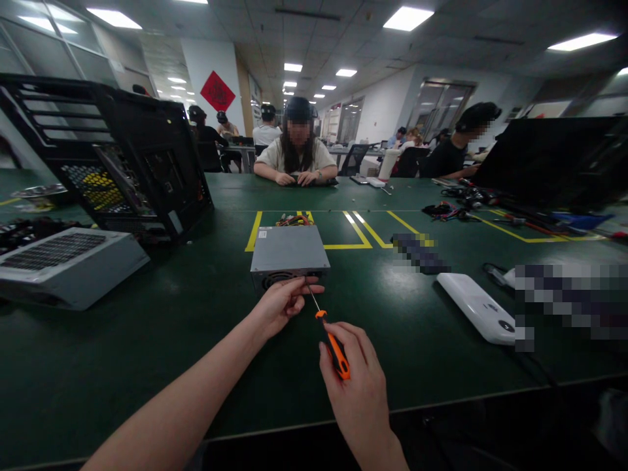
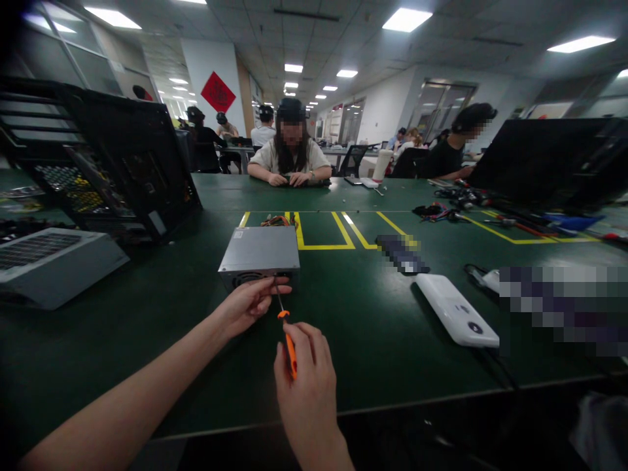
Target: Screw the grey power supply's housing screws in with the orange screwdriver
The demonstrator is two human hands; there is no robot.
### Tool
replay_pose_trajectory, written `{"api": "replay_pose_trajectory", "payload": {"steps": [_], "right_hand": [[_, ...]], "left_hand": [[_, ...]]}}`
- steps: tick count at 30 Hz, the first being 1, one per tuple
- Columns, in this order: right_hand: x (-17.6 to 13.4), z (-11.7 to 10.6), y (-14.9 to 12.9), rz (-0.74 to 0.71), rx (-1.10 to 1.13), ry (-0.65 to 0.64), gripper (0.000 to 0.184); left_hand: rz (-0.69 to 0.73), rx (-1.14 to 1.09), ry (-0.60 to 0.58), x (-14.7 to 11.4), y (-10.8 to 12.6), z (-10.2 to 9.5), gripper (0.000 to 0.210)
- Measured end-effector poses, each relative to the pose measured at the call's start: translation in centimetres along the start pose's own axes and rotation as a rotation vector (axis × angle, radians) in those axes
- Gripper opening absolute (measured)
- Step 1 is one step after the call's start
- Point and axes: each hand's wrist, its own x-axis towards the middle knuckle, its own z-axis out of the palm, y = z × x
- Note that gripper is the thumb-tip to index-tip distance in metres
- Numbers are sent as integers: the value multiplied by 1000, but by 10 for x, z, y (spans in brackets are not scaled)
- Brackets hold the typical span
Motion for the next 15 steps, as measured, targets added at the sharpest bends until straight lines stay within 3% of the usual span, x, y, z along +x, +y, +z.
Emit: {"api": "replay_pose_trajectory", "payload": {"steps": [8,11,15], "right_hand": [[2,1,-1,16,27,18,21],[3,2,-1,24,32,26,21],[3,0,0,18,39,30,21]], "left_hand": [[-21,-19,-13,-2,2,1,24],[-16,84,5,-5,4,2,25],[73,297,126,-8,5,4,26]]}}
